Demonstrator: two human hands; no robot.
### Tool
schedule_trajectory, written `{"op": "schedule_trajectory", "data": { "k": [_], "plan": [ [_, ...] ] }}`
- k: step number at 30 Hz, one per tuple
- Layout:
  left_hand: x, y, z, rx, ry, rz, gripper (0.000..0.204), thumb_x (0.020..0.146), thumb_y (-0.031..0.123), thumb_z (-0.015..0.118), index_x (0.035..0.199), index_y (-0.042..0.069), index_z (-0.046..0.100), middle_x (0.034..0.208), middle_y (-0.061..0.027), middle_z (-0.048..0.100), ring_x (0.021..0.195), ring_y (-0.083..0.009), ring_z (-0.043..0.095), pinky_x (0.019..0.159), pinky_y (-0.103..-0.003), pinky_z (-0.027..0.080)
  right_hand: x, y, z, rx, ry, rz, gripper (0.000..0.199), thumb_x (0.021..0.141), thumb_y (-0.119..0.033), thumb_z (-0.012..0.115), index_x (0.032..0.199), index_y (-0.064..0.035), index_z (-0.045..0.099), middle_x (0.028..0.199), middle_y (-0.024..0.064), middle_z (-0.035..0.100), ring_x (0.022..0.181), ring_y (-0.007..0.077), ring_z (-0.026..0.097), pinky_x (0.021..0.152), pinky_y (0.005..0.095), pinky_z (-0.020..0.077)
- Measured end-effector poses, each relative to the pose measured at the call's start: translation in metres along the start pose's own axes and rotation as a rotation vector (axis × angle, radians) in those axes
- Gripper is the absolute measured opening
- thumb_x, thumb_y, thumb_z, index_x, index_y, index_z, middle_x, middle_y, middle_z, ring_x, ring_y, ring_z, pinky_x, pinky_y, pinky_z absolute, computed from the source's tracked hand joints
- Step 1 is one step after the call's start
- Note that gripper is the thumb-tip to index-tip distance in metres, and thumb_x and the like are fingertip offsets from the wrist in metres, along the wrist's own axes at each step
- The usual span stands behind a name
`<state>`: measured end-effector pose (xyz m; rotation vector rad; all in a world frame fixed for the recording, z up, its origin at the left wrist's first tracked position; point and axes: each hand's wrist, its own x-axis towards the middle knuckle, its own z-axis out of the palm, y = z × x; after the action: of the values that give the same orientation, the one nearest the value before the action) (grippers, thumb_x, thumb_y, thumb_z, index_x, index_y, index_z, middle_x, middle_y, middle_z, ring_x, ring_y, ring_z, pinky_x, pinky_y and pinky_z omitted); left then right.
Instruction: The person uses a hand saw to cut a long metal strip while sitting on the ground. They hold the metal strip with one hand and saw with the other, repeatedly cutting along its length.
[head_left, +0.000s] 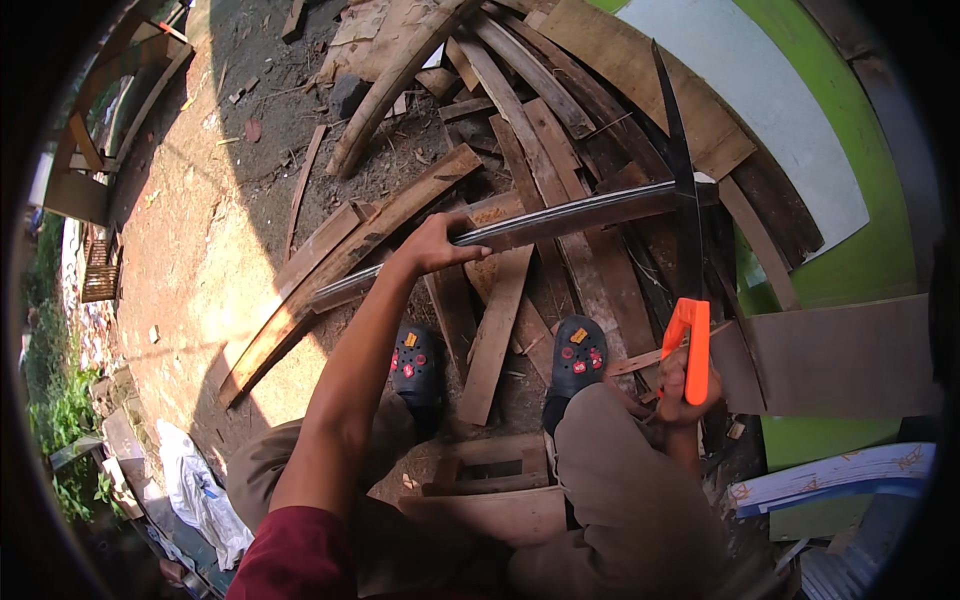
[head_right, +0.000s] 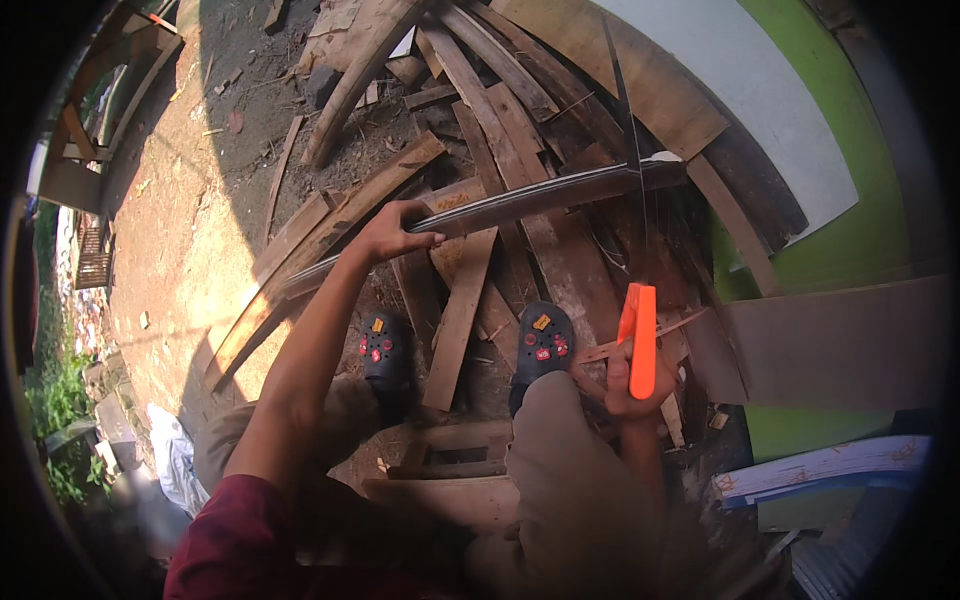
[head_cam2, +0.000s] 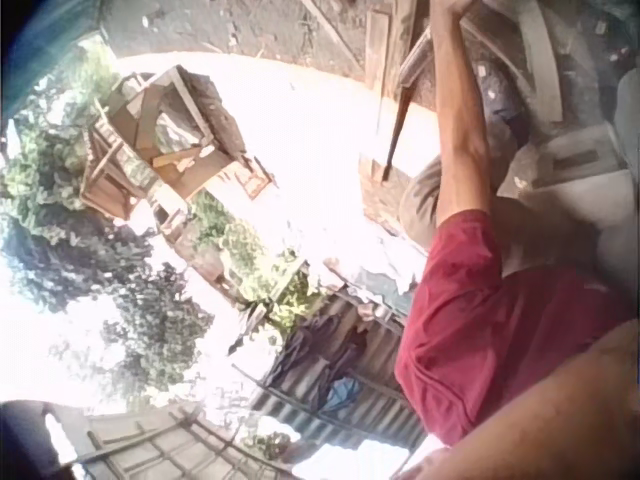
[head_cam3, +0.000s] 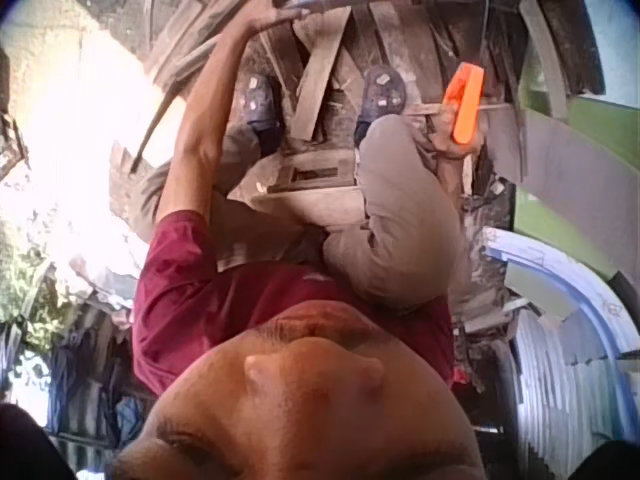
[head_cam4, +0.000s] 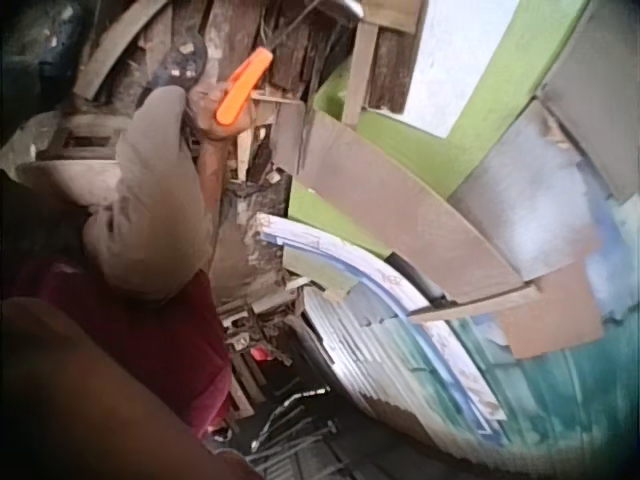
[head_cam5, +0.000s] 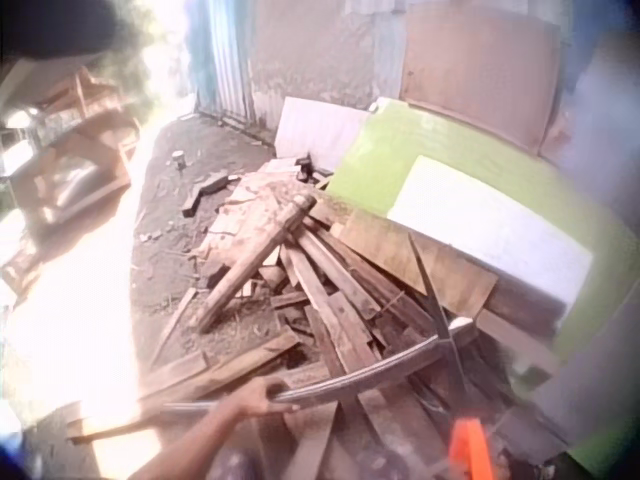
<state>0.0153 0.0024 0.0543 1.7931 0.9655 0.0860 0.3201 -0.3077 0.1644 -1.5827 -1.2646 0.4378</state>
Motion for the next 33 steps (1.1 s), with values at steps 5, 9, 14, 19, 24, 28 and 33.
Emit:
{"op": "schedule_trajectory", "data": {
  "k": [5,9,14,19,24,28,33],
  "plan": [
    [0.022,-0.002,-0.021,-0.101,-0.028,-0.127,0.048,0.076,0.042,0.086,0.097,0.003,0.067,0.082,-0.0078,0.072,0.079,-0.0116,0.064,0.074,-0.03,0.049,0.011,0.01,0.062,0.07,-0.159,0.002,0.016,0.084,-0.014,0.064,0.075,-0.0022,0.06,0.065,0.008,0.062,0.057,0.0236,0.064,0.056,0.0331,0.0501],
    [0.033,-0.02,-0.014,-0.161,-0.02,-0.102,0.064,0.07,0.057,0.086,0.1,0.003,0.071,0.081,-0.01,0.07,0.08,-0.0184,0.065,0.072,-0.034,0.05,0.008,0.021,0.086,0.206,-0.212,0.141,0.017,0.086,-0.014,0.064,0.075,-0.0025,0.058,0.064,0.0056,0.061,0.056,0.0174,0.061,0.056,0.0314,0.0493],
    [0.033,-0.018,-0.025,-0.066,0.012,-0.068,0.06,0.08,0.063,0.074,0.098,0.006,0.076,0.085,-0.0116,0.073,0.083,-0.0236,0.069,0.077,-0.038,0.052,0.014,0.022,0.089,0.219,-0.169,0.134,0.027,0.091,-0.02,0.062,0.073,-0.0015,0.055,0.064,0.0051,0.057,0.054,0.0147,0.055,0.053,0.0286,0.0444],
    [0.025,-0.002,-0.01,0.295,0.25,-0.232,0.071,0.093,0.072,0.048,0.094,0.007,0.078,0.086,-0.0188,0.074,0.088,-0.0369,0.071,0.081,-0.046,0.054,0.028,0.014,0.075,0.173,-0.125,0.151,0.043,0.098,-0.036,0.064,0.075,-0.0011,0.053,0.065,0.0023,0.05,0.052,0.01,0.047,0.047,0.0257,0.0359],
    [0.023,0.005,-0.006,0.326,0.315,-0.343,0.075,0.095,0.072,0.04,0.091,0.008,0.079,0.087,-0.025,0.072,0.091,-0.0414,0.07,0.084,-0.051,0.054,0.085,-0.035,0.039,-0.031,-0.232,0.238,0.05,0.098,-0.048,0.065,0.101,0.0012,0.061,0.071,-0.0017,0.051,0.062,0.0062,0.048,0.055,0.0234,0.0367],
    [0.03,0.004,-0.01,0.214,0.327,-0.425,0.081,0.096,0.073,0.036,0.094,0.003,0.078,0.095,-0.0264,0.073,0.1,-0.0412,0.069,0.09,-0.05,0.053,0.129,-0.119,0.004,-0.077,-0.314,0.317,0.04,0.102,-0.038,0.06,0.106,0.0022,0.062,0.071,-0.0028,0.049,0.06,0.0041,0.044,0.055,0.0226,0.0338],
    [0.037,0.002,-0.008,0.257,0.3,-0.473,0.078,0.099,0.064,0.036,0.095,-0.003,0.077,0.099,-0.0258,0.073,0.103,-0.0413,0.069,0.091,-0.05,0.054,0.137,-0.195,-0.031,-0.089,-0.343,0.316,0.045,0.103,-0.038,0.059,0.118,0.004,0.055,0.067,-0.0036,0.046,0.054,0.0037,0.041,0.049,0.0232,0.0316]
  ]
}}
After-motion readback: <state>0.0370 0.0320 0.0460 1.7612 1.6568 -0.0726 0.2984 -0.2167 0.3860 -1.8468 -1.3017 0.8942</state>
